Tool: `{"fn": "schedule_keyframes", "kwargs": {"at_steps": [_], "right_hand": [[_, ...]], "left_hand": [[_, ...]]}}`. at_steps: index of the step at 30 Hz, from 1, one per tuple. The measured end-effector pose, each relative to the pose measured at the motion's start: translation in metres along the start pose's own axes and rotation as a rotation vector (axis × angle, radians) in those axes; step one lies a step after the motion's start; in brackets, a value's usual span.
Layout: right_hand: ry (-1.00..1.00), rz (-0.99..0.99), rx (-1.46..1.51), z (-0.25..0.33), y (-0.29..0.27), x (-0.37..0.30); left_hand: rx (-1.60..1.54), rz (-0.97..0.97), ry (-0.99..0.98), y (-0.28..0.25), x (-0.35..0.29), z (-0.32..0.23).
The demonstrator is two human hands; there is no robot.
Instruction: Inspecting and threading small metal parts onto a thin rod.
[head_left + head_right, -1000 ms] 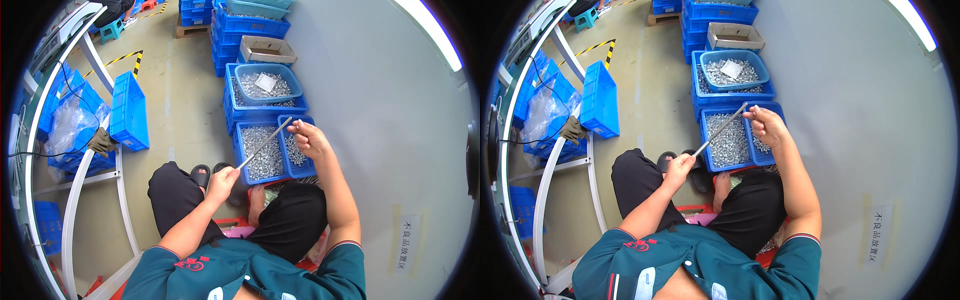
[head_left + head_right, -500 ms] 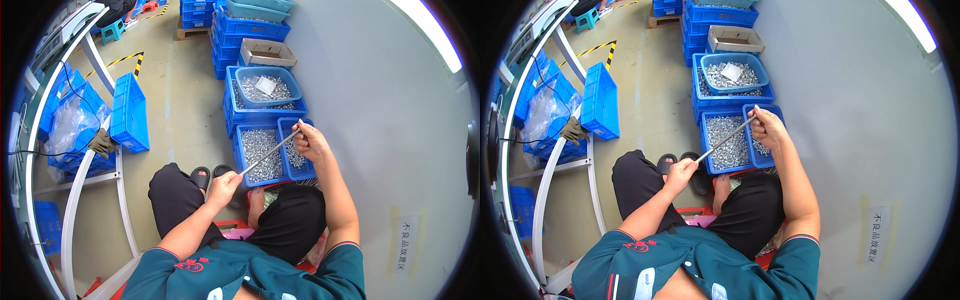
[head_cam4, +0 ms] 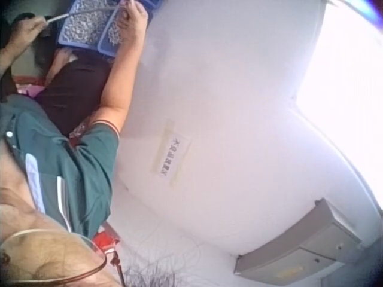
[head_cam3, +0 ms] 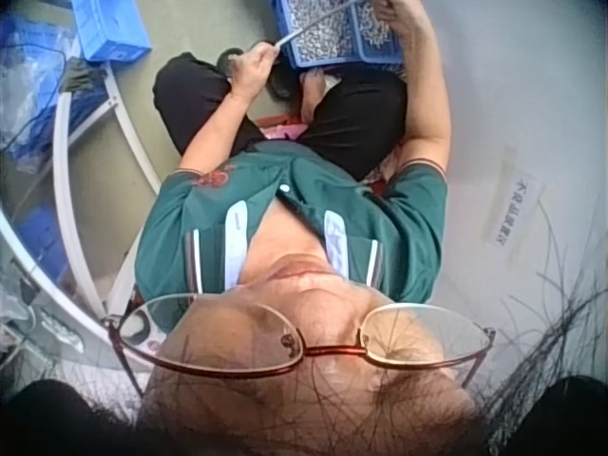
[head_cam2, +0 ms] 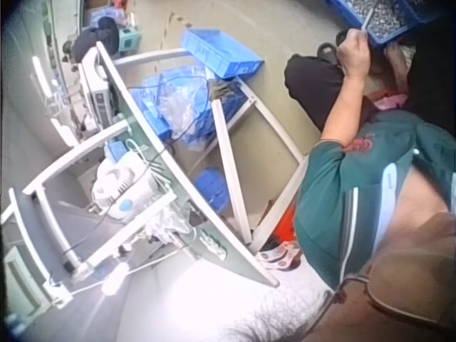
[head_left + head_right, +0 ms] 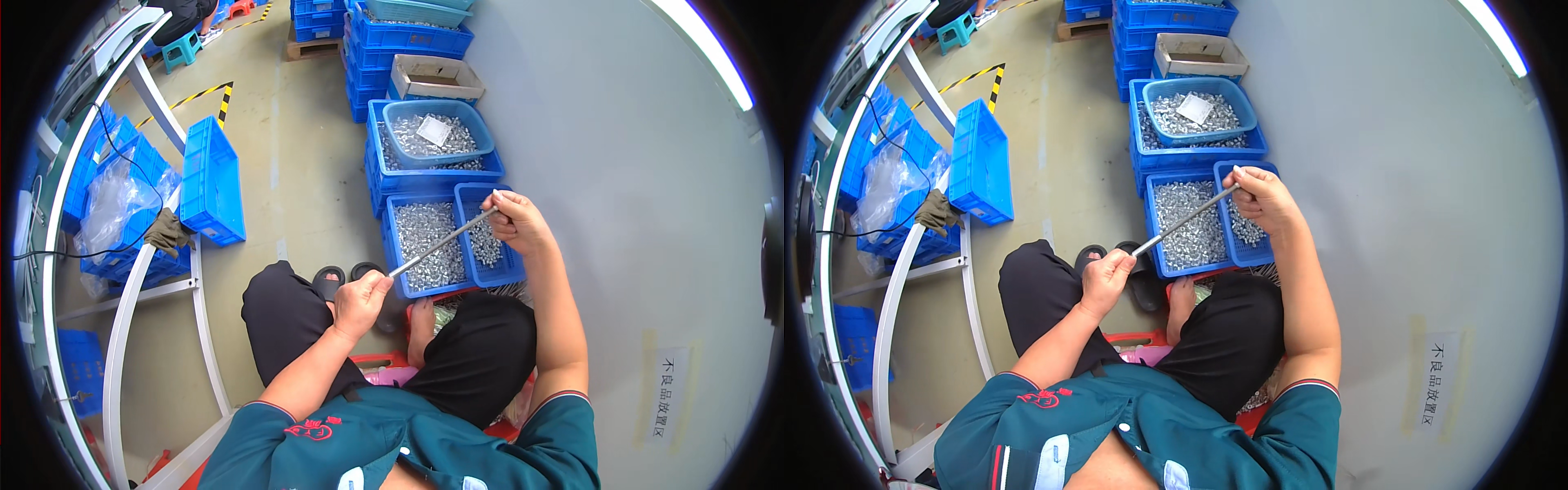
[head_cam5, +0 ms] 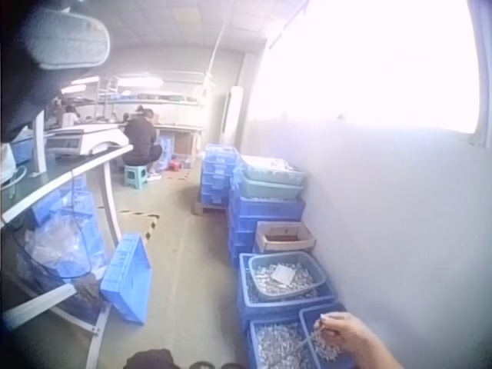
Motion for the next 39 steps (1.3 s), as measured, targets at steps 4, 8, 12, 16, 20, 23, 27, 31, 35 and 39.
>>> {"fn": "schedule_keyframes", "kwargs": {"at_steps": [4, 8, 12, 16, 20, 23, 27, 31, 35, 39], "right_hand": [[0.022, -0.082, -0.068, -0.010, 0.021, 0.008], [0.247, 0.125, 0.060, -0.027, 0.030, 0.006], [0.046, -0.058, 0.326, -0.027, -0.001, 0.009], [-0.062, -0.154, 0.401, -0.026, -0.018, 0.010], [-0.190, -0.273, 0.404, -0.015, -0.023, 0.009], [-0.224, -0.315, 0.432, -0.014, -0.023, 0.009], [-0.219, -0.223, 0.379, -0.013, -0.013, 0.010], [-0.234, -0.195, 0.215, -0.008, -0.008, 0.011], [-0.282, -0.204, 0.142, -0.003, -0.003, 0.012], [-0.310, -0.068, 0.335, 0.004, 0.006, 0.014]], "left_hand": [[-0.218, 0.043, -0.044, 0.017, 0.005, 0.021], [-0.363, 0.071, -0.121, 0.023, 0.011, 0.027], [-0.380, 0.078, -0.133, 0.026, 0.013, 0.033], [-0.395, 0.090, -0.137, 0.027, 0.010, 0.035], [-0.411, 0.169, -0.149, 0.027, 0.005, 0.029], [-0.387, 0.166, -0.143, 0.028, 0.004, 0.029], [-0.355, 0.141, -0.127, 0.026, 0.002, 0.027], [-0.348, 0.174, -0.160, 0.025, 0.001, 0.026], [-0.338, 0.157, -0.143, 0.028, 0.002, 0.028], [-0.492, 0.183, -0.111, 0.033, 0.006, 0.031]]}}
Point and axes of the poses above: each hand's wrist, its own x-axis towards the middle knuckle, its own y-axis out of the palm, z = x × y, the point moved 5 cm from there along x, towards the middle knuckle, and after that the axes turned 10 degrees about z, right-handed, at the moved point
